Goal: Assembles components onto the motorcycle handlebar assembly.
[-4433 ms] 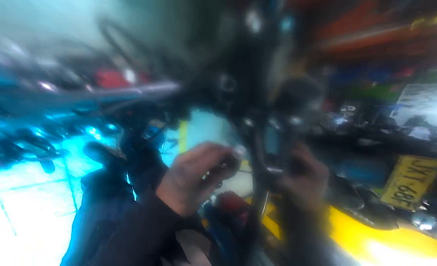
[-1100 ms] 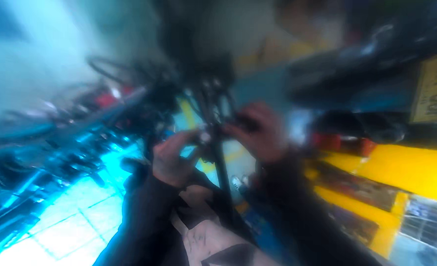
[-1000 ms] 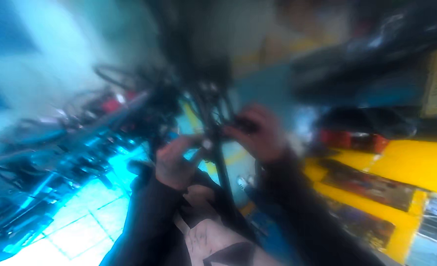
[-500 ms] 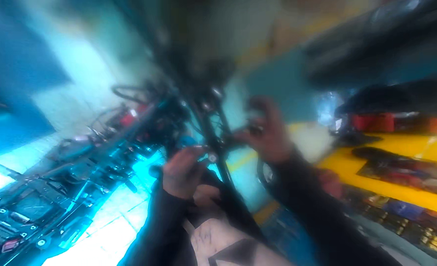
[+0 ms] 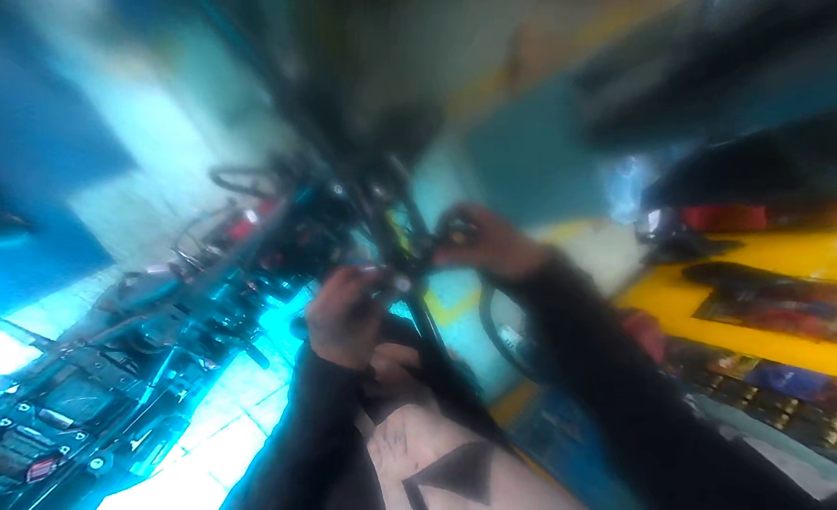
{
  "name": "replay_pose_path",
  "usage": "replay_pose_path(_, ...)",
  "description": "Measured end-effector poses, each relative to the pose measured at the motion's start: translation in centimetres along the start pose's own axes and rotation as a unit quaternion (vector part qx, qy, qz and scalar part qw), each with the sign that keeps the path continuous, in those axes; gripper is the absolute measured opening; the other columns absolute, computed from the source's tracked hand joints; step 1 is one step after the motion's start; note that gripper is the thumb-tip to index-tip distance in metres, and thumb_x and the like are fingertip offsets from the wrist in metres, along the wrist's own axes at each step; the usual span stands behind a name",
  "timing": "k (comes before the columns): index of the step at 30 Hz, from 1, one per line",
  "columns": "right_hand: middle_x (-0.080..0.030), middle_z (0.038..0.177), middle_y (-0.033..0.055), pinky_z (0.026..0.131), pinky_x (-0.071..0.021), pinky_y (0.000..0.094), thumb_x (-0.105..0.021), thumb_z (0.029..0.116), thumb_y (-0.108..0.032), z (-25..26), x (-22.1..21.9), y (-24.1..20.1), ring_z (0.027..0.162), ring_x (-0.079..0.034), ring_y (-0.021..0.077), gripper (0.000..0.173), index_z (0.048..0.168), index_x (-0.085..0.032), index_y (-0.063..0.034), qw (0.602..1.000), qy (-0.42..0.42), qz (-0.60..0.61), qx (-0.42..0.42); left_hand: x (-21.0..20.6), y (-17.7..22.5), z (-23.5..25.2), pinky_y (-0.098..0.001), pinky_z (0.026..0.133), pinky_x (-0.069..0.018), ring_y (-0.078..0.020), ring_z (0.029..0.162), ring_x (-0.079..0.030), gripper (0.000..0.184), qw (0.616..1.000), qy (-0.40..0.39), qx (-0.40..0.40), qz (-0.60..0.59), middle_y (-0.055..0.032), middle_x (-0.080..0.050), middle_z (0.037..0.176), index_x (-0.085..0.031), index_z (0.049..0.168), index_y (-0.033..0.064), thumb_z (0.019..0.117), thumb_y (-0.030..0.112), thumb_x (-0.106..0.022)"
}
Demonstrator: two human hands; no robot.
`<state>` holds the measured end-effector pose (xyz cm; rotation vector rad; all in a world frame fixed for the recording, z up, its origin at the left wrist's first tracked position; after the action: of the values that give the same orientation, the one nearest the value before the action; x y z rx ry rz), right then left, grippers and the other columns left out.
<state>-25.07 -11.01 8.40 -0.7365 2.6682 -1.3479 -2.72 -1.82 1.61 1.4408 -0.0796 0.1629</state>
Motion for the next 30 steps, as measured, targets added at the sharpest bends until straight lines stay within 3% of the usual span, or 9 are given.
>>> replay_pose_path(4, -0.070, 0.088, 0.0003, 0.072, -0.0597, 0.0240, -0.089, 0.0710, -0.004, 0.4, -0.6, -0.5, 0.078, -0.068, 0.0069, 0.045, 0.106, -0.060, -0.0085, 1.000, 0.018, -0.013, 0.012, -0.2, 0.5, -0.2, -0.0285, 0.081, -0.0643, -0.0107, 0.089, -0.073, 0.028, 0.998, 0.016, 0.050, -0.030, -0.0062, -0.074, 0.103, -0.073, 0.107, 0.0003, 0.0824, 0.008, -0.083)
replay_pose_path(10, -0.070, 0.088, 0.0022, 0.072, -0.0597, 0.0262, -0.091, 0.0692, -0.006, 0.1, -0.8, -0.4, 0.078, -0.068, 0.0085, 0.045, 0.103, -0.061, -0.0074, 0.999, 0.039, -0.001, 0.020, 0.3, -0.8, -1.3, -0.0330, 0.086, -0.0635, -0.0157, 0.096, -0.073, 0.033, 0.995, -0.012, 0.054, -0.077, -0.0122, -0.074, 0.111, -0.071, 0.115, -0.0044, 0.0835, 0.001, -0.076)
replay_pose_path(14, -0.072, 0.088, 0.0015, 0.074, -0.0617, 0.0260, -0.087, 0.0728, 0.001, 0.3, -1.0, 0.1, 0.079, -0.070, 0.0082, 0.041, 0.103, -0.060, -0.0061, 0.998, 0.042, 0.034, 0.019, -0.5, -0.6, -0.8, -0.0315, 0.083, -0.0640, -0.0130, 0.091, -0.075, 0.022, 0.992, 0.038, 0.093, -0.077, -0.0093, -0.077, 0.102, -0.072, 0.105, -0.0035, 0.0839, -0.002, -0.076)
replay_pose_path(17, -0.068, 0.089, 0.0015, 0.073, -0.0595, 0.0240, -0.087, 0.0738, -0.001, 0.4, -0.9, -0.1, 0.079, -0.067, 0.0067, 0.039, 0.103, -0.061, -0.0056, 0.998, 0.050, 0.028, 0.014, -0.8, -0.2, -0.2, -0.0278, 0.080, -0.0636, -0.0096, 0.086, -0.074, 0.023, 0.988, 0.044, 0.121, -0.080, -0.0050, -0.077, 0.098, -0.071, 0.106, -0.0009, 0.0842, 0.001, -0.079)
replay_pose_path(21, -0.068, 0.091, 0.0024, 0.074, -0.0591, 0.0242, -0.088, 0.0726, -0.004, 0.6, -0.6, -0.1, 0.079, -0.066, 0.0069, 0.042, 0.104, -0.061, -0.0054, 0.999, 0.034, 0.011, 0.022, -0.3, -0.6, -0.2, -0.0289, 0.079, -0.0636, -0.0085, 0.084, -0.073, 0.023, 0.979, 0.002, 0.190, -0.075, -0.0039, -0.076, 0.095, -0.072, 0.109, 0.0004, 0.0878, 0.007, -0.076)
replay_pose_path(23, -0.068, 0.091, 0.0029, 0.073, -0.0594, 0.0249, -0.089, 0.0716, -0.004, 0.6, -0.6, 0.0, 0.079, -0.067, 0.0078, 0.044, 0.104, -0.060, -0.0055, 0.999, 0.034, 0.012, 0.016, -0.4, -1.0, -0.5, -0.0289, 0.075, -0.0629, -0.0072, 0.079, -0.072, 0.017, 0.975, -0.016, 0.213, -0.068, -0.0036, -0.075, 0.090, -0.073, 0.103, 0.0003, 0.0863, 0.005, -0.071)
replay_pose_path(25, -0.068, 0.090, 0.0025, 0.073, -0.0593, 0.0251, -0.090, 0.0712, -0.006, 0.6, -0.6, 0.1, 0.079, -0.067, 0.0076, 0.045, 0.105, -0.060, -0.0060, 0.999, 0.037, 0.006, 0.015, -0.9, -0.9, -0.6, -0.0291, 0.076, -0.0638, -0.0067, 0.079, -0.073, 0.015, 0.973, -0.023, 0.221, -0.067, -0.0026, -0.076, 0.087, -0.073, 0.100, 0.0014, 0.0858, 0.006, -0.075)
replay_pose_path(27, -0.068, 0.088, 0.0017, 0.072, -0.0589, 0.0243, -0.090, 0.0712, -0.007, 0.6, -0.6, 0.2, 0.077, -0.066, 0.0069, 0.045, 0.105, -0.060, -0.0064, 0.999, 0.035, 0.003, 0.018, -1.2, -0.9, -0.8, -0.0299, 0.075, -0.0639, -0.0084, 0.078, -0.073, 0.016, 0.979, -0.046, 0.194, -0.049, -0.0044, -0.076, 0.088, -0.073, 0.102, 0.0004, 0.0884, 0.008, -0.075)
replay_pose_path(30, -0.069, 0.089, 0.0015, 0.073, -0.0595, 0.0242, -0.089, 0.0708, -0.005, 0.5, -0.6, 0.1, 0.079, -0.067, 0.0069, 0.044, 0.104, -0.060, -0.0068, 0.999, 0.038, 0.000, 0.020, -1.3, -1.1, 0.0, -0.0352, 0.081, -0.0613, -0.0180, 0.085, -0.073, 0.016, 0.995, -0.061, 0.025, 0.071, -0.0136, -0.074, 0.093, -0.074, 0.099, -0.0032, 0.0842, 0.004, -0.072)
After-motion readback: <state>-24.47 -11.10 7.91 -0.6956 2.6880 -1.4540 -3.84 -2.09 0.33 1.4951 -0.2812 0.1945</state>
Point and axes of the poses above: each hand's wrist, its own z-axis towards the middle knuckle, its own x-axis out of the back of the hand, y = z × x, the point moved 1 cm from there along z, towards the middle knuckle
